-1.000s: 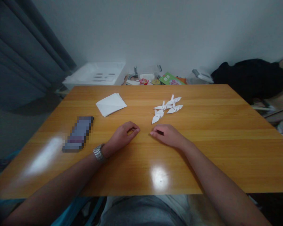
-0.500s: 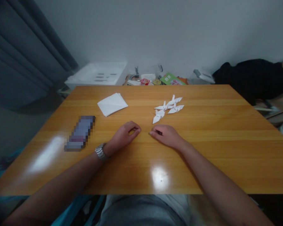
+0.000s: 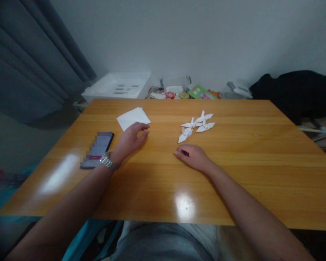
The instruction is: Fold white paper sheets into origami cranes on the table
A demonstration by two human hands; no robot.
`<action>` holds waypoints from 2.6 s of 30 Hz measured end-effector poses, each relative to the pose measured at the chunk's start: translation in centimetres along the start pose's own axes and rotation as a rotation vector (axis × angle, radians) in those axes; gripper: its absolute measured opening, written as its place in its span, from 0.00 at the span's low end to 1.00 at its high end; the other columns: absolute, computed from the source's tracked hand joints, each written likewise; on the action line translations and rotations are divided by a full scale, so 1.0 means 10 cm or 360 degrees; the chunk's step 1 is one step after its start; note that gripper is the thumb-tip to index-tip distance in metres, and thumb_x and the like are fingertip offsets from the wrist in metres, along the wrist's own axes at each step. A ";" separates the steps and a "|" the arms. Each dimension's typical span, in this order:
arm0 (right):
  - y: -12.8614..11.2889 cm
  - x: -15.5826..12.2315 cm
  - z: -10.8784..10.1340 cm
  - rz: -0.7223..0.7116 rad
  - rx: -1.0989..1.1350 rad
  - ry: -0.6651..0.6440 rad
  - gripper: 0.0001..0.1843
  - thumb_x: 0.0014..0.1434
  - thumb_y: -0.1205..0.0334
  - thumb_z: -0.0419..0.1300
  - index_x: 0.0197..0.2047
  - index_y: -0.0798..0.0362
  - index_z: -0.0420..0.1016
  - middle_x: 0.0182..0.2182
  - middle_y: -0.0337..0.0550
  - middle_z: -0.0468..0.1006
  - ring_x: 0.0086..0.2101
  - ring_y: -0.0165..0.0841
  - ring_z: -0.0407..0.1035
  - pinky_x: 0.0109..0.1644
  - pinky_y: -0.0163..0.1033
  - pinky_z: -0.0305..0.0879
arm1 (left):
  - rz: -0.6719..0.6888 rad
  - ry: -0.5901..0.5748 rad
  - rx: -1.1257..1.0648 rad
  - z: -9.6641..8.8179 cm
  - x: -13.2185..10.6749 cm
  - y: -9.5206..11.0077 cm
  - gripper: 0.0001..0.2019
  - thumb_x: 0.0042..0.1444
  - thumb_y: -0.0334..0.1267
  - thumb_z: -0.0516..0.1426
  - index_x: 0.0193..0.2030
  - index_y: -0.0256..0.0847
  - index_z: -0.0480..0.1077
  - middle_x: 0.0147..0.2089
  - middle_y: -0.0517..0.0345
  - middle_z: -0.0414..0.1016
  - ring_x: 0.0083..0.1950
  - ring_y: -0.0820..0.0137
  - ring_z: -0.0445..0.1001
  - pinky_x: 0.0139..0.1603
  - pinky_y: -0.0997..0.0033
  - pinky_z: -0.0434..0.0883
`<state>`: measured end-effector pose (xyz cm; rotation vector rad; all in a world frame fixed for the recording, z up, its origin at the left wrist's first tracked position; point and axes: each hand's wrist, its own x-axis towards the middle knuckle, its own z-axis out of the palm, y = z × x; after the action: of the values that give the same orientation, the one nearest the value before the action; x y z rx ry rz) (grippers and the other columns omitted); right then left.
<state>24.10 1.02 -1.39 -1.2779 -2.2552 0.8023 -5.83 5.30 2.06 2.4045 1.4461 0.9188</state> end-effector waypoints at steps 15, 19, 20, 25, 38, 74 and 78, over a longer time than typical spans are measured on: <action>0.00 -0.01 0.01 0.0010 -0.0040 -0.0003 0.21 0.70 0.45 0.53 0.32 0.50 0.73 0.31 0.40 0.78 0.33 0.35 0.71 0.37 0.39 0.60 | -0.0273 -0.0108 0.0490 -0.10 0.10 -0.57 0.09 0.64 0.37 0.56 0.49 0.40 0.68 0.48 0.45 0.74 0.48 0.57 0.73 0.50 0.57 0.70; 0.01 -0.01 0.02 0.0014 -0.0057 0.0009 0.22 0.70 0.45 0.52 0.32 0.51 0.72 0.30 0.40 0.78 0.32 0.34 0.71 0.37 0.39 0.60 | -0.0291 -0.0117 0.0475 -0.09 0.09 -0.60 0.09 0.65 0.37 0.55 0.49 0.39 0.69 0.48 0.45 0.76 0.48 0.58 0.75 0.50 0.59 0.70; 0.01 -0.01 0.02 0.0014 -0.0061 0.0009 0.22 0.70 0.45 0.53 0.32 0.51 0.72 0.30 0.40 0.78 0.33 0.34 0.71 0.37 0.39 0.60 | -0.0298 -0.0120 0.0482 -0.09 0.09 -0.59 0.09 0.65 0.38 0.55 0.49 0.39 0.70 0.49 0.45 0.76 0.48 0.58 0.75 0.50 0.60 0.70; 0.01 -0.01 0.03 -0.0006 -0.0045 0.0040 0.21 0.70 0.46 0.53 0.31 0.51 0.73 0.30 0.40 0.77 0.32 0.33 0.70 0.37 0.38 0.59 | -0.0423 -0.0204 0.0608 -0.13 0.11 -0.55 0.13 0.70 0.41 0.50 0.50 0.38 0.72 0.48 0.45 0.80 0.46 0.58 0.78 0.45 0.64 0.70; 0.01 0.00 0.04 0.0011 -0.0044 0.0046 0.20 0.70 0.47 0.54 0.31 0.50 0.73 0.30 0.39 0.78 0.32 0.33 0.70 0.36 0.38 0.59 | -0.0596 -0.0098 0.0560 -0.13 0.16 -0.63 0.15 0.66 0.45 0.54 0.45 0.40 0.79 0.43 0.45 0.83 0.42 0.57 0.79 0.41 0.65 0.70; 0.02 0.01 0.04 0.0008 -0.0016 0.0044 0.21 0.70 0.46 0.54 0.31 0.50 0.73 0.31 0.40 0.79 0.32 0.34 0.71 0.36 0.38 0.61 | 0.0173 -0.0009 -0.0060 -0.06 0.13 -0.10 0.10 0.68 0.38 0.56 0.50 0.42 0.77 0.54 0.54 0.81 0.56 0.64 0.78 0.61 0.62 0.72; 0.01 0.01 0.03 -0.0008 -0.0023 0.0049 0.21 0.70 0.46 0.54 0.32 0.50 0.74 0.30 0.40 0.79 0.32 0.34 0.72 0.37 0.39 0.62 | 0.0328 -0.0188 -0.0081 0.07 0.05 0.02 0.11 0.70 0.39 0.54 0.49 0.41 0.77 0.54 0.52 0.80 0.57 0.64 0.77 0.61 0.61 0.72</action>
<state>23.92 1.05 -1.69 -1.2817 -2.2430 0.7607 -5.13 5.70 1.82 2.5575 1.1374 0.8277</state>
